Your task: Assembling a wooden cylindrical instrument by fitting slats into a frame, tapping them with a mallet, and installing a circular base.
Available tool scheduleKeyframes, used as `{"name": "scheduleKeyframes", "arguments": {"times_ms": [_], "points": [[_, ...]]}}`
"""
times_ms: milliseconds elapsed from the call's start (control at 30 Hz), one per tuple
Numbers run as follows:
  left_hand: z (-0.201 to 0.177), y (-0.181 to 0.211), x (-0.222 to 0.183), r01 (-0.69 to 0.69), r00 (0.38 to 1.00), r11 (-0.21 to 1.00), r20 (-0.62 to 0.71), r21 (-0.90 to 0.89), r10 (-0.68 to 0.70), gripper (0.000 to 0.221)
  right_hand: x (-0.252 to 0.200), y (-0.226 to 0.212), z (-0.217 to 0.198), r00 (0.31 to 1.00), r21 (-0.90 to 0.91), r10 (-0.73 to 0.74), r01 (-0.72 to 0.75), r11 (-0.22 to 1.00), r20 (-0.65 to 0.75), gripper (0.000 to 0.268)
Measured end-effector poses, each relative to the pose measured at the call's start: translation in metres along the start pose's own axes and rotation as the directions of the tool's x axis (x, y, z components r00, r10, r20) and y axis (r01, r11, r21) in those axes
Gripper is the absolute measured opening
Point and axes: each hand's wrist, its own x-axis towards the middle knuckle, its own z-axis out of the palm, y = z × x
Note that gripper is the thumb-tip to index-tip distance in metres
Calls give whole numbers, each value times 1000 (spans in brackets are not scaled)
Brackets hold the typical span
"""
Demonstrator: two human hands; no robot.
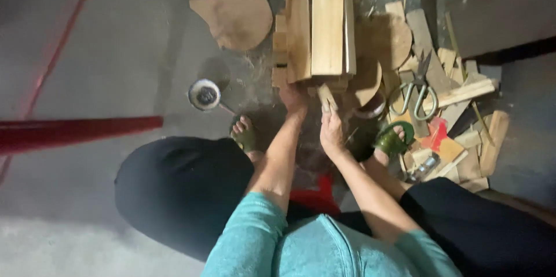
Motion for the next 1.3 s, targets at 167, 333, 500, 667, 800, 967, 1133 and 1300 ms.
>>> {"name": "scheduleKeyframes", "arguments": {"times_ms": [167, 333, 500, 667, 800, 967, 1133, 1300], "points": [[-53, 100, -24, -50, 999, 999, -12, 10, 50, 19, -1, 30, -4, 998, -86, -23, 18, 996, -54, 29], [-26, 46, -6, -109, 994, 994, -14, -7, 109, 18, 16, -6, 0, 979, -331, -197, 171, 928, -48, 24], [-25, 44, -15, -20, 999, 999, 29, 43, 19, 15, -14, -31, -42, 995, -30, 96, -96, 995, -10, 27], [-37, 80, -8, 114, 993, 987, 32, -117, -111, 18, -6, -26, -85, 998, -137, -19, 11, 991, -57, 42], [-63, 138, -33, 2, 999, 987, -39, -159, -8, 42, 24, -63, -124, 938, -179, -157, 105, 978, -309, 45], [-36, 118, -16, 111, 991, 986, -55, -124, -118, 34, 94, -45, -168, 864, -284, -304, 198, 938, -401, 24], [-24, 108, 10, 125, 970, 886, -131, -447, -204, 26, 117, 46, -192, 864, -437, -304, 111, 893, -401, 23], [-25, 92, 21, 15, 981, 987, -188, -159, -46, 35, 119, 149, -191, 935, -594, -53, -178, 785, -350, 32]]}}
